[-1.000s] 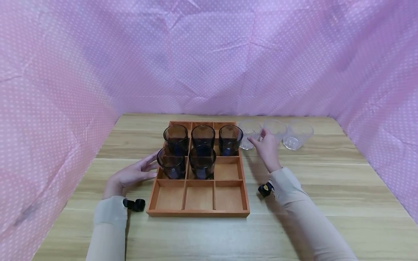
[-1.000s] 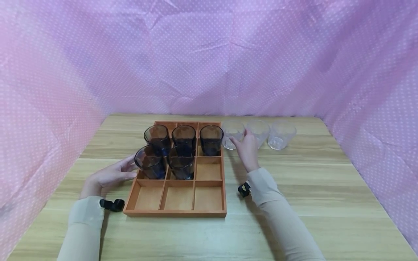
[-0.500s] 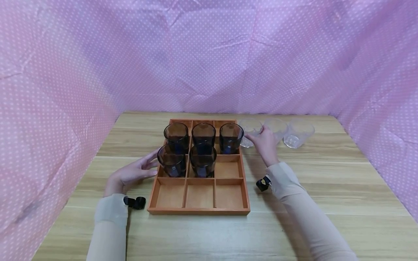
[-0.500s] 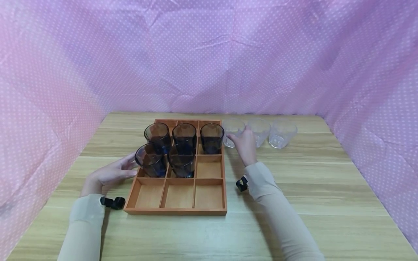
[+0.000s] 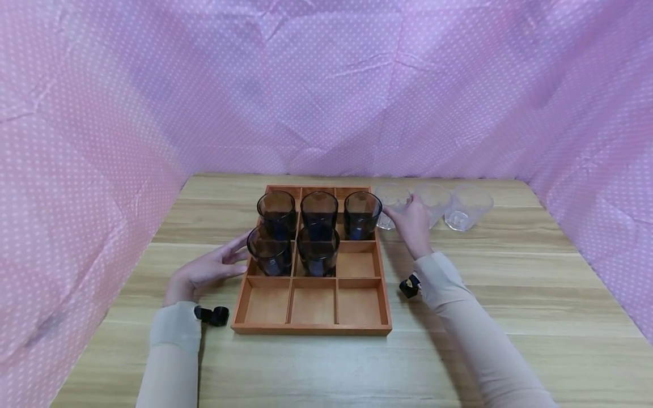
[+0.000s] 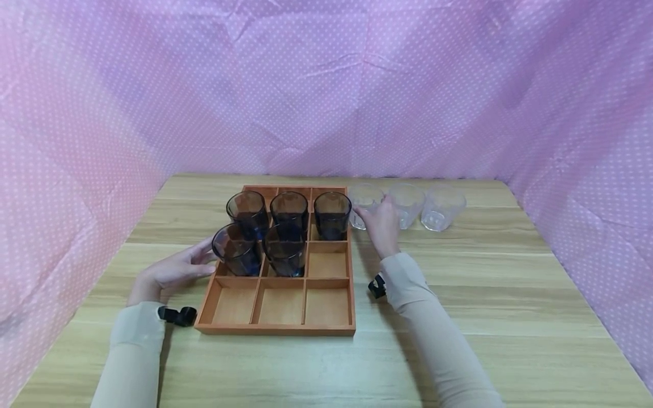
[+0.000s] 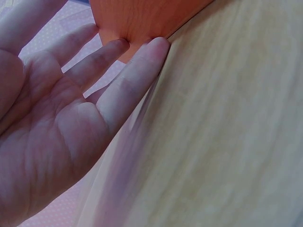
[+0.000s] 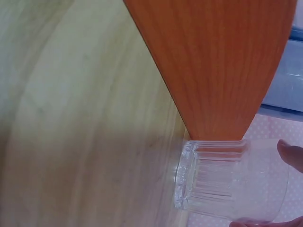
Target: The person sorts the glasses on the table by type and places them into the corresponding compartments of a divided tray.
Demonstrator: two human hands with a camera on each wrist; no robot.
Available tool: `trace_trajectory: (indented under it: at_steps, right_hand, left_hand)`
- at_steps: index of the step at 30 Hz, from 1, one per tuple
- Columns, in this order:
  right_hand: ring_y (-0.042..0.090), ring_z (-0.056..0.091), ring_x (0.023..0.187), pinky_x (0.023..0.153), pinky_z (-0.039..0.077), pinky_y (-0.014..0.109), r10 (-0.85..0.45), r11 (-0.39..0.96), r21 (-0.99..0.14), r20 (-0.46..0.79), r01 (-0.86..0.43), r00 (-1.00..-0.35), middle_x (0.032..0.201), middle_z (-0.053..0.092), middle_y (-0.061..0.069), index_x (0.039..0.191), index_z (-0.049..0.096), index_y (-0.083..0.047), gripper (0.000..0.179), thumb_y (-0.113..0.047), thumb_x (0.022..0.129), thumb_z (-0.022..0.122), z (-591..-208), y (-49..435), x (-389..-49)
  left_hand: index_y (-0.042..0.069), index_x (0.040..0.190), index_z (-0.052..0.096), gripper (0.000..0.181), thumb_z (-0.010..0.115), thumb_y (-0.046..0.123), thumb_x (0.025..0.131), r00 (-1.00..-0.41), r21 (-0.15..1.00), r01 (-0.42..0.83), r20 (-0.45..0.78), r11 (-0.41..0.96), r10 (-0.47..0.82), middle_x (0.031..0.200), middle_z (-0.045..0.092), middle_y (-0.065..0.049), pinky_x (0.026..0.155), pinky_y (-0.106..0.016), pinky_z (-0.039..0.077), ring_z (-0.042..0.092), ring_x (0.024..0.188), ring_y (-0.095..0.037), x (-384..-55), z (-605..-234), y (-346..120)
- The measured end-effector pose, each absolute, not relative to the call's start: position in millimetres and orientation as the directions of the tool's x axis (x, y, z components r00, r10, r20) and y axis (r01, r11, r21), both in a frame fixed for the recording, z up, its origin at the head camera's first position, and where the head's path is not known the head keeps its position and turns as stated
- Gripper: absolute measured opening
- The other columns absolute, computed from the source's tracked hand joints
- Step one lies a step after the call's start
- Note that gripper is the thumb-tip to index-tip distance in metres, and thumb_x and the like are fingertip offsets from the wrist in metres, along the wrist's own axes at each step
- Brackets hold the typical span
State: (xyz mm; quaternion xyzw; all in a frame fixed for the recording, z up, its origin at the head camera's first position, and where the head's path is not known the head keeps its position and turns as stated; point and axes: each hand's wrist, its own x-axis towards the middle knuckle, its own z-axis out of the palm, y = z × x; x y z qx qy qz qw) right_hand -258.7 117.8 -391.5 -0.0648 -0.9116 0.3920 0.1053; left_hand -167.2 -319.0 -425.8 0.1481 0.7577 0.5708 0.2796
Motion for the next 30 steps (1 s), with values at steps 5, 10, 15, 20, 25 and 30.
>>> trace_trajectory:
  at_steps: [5,10,15,20,25,30]
  right_hand:
    - [0.022,0.052,0.076,0.072,0.049,0.039,0.206,0.664,-0.747,0.170,0.010,-0.964,0.101,0.063,0.020,0.124,0.055,0.007,0.069,-0.039,0.077,0.080,-394,122,-255]
    - [0.028,0.058,0.083,0.079,0.052,0.041,0.190,0.619,-0.784,0.195,-0.036,-0.962,0.102,0.062,0.021,0.126,0.054,0.007,0.070,-0.033,0.076,0.082,-397,125,-251]
    - [0.038,0.060,0.115,0.100,0.049,0.047,0.171,0.581,-0.812,0.188,-0.055,-0.967,0.116,0.064,0.025,0.136,0.049,0.005,0.077,-0.030,0.076,0.083,-397,129,-245]
    - [0.039,0.059,0.116,0.100,0.048,0.048,0.141,0.588,-0.807,0.179,-0.063,-0.974,0.122,0.062,0.028,0.135,0.050,0.005,0.074,-0.029,0.077,0.082,-396,133,-239]
    - [0.037,0.061,0.109,0.096,0.049,0.047,0.116,0.568,-0.817,0.202,-0.102,-0.973,0.111,0.064,0.025,0.131,0.054,0.004,0.067,-0.022,0.076,0.082,-398,137,-234]
    - [0.038,0.060,0.113,0.098,0.048,0.048,0.105,0.581,-0.808,0.194,-0.098,-0.975,0.118,0.063,0.027,0.132,0.054,0.001,0.067,-0.023,0.076,0.082,-398,143,-229]
  left_hand:
    - [0.023,0.157,0.000,0.086,0.059,0.015,0.096,-0.796,0.948,-0.086,-0.250,0.306,0.551,0.165,-0.005,-0.008,0.097,-0.013,0.041,0.006,0.149,-0.044,-168,-427,-317]
    - [0.024,0.157,0.000,0.085,0.058,0.014,0.097,-0.798,0.947,-0.087,-0.252,0.308,0.548,0.165,-0.004,-0.008,0.097,-0.014,0.041,0.006,0.149,-0.043,-169,-427,-318]
    - [0.023,0.157,0.000,0.085,0.058,0.013,0.097,-0.796,0.948,-0.078,-0.246,0.310,0.553,0.165,-0.004,-0.009,0.097,-0.013,0.041,0.006,0.148,-0.044,-168,-426,-319]
    - [0.023,0.158,0.000,0.085,0.059,0.013,0.096,-0.799,0.949,-0.071,-0.238,0.307,0.552,0.165,-0.003,-0.010,0.097,-0.013,0.041,0.007,0.148,-0.044,-168,-424,-319]
    - [0.022,0.157,-0.001,0.086,0.058,0.013,0.097,-0.797,0.949,-0.086,-0.247,0.302,0.551,0.165,-0.005,-0.009,0.097,-0.014,0.041,0.005,0.148,-0.045,-167,-424,-319]
    - [0.021,0.157,-0.002,0.087,0.059,0.014,0.096,-0.800,0.948,-0.085,-0.248,0.307,0.547,0.165,-0.007,-0.009,0.097,-0.013,0.041,0.005,0.148,-0.045,-166,-424,-318]
